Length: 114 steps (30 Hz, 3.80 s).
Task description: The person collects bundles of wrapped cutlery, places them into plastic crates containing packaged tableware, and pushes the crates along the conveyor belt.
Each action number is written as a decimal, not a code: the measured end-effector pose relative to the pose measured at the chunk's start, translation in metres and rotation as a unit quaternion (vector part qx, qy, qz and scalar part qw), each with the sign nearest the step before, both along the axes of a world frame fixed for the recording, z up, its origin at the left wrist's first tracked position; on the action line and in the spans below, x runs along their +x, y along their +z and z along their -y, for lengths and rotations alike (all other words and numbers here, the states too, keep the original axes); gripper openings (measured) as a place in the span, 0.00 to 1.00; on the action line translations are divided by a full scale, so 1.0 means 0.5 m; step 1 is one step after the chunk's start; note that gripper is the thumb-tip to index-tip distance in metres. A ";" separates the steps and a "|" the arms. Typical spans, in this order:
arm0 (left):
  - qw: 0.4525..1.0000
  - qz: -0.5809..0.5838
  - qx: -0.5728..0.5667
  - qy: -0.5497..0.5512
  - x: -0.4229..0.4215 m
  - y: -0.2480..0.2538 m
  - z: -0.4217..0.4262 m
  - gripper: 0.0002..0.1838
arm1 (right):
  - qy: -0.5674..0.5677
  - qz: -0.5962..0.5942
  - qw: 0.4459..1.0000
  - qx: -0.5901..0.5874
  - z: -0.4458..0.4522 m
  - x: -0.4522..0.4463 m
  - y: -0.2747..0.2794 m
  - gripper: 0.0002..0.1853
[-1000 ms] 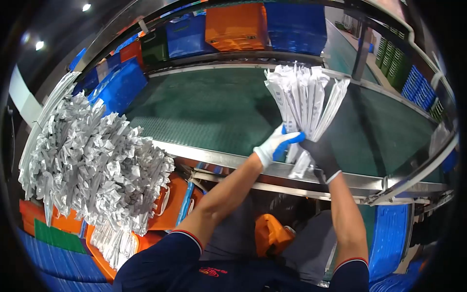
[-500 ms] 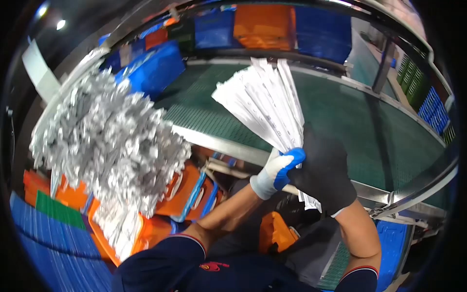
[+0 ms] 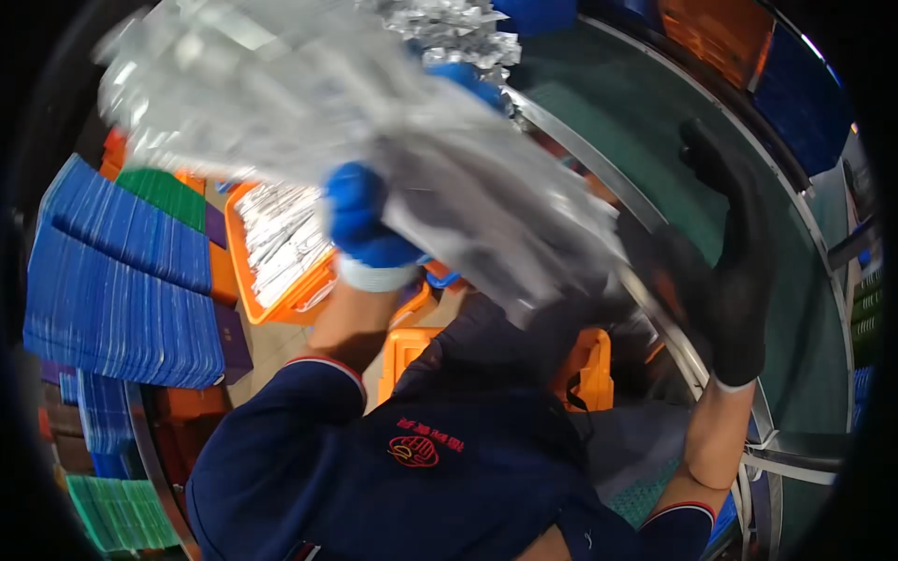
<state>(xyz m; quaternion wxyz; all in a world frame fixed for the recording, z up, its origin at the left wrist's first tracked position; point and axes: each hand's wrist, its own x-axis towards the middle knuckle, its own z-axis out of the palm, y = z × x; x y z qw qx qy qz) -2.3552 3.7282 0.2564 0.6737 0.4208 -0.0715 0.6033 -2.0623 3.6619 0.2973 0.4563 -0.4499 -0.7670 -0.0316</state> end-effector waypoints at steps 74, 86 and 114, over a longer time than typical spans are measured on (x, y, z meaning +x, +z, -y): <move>0.636 -0.599 0.484 -0.046 0.251 -0.190 0.026 0.21 | -0.304 0.207 0.877 0.310 0.485 0.209 0.115 0.27; 0.723 -0.419 0.410 0.365 0.494 0.001 -0.143 0.33 | -0.515 0.123 0.825 0.199 0.683 0.277 0.012 0.26; 0.621 -0.401 0.557 0.379 0.945 0.083 0.006 0.23 | -0.458 0.059 0.427 -0.777 1.326 0.145 -1.001 0.41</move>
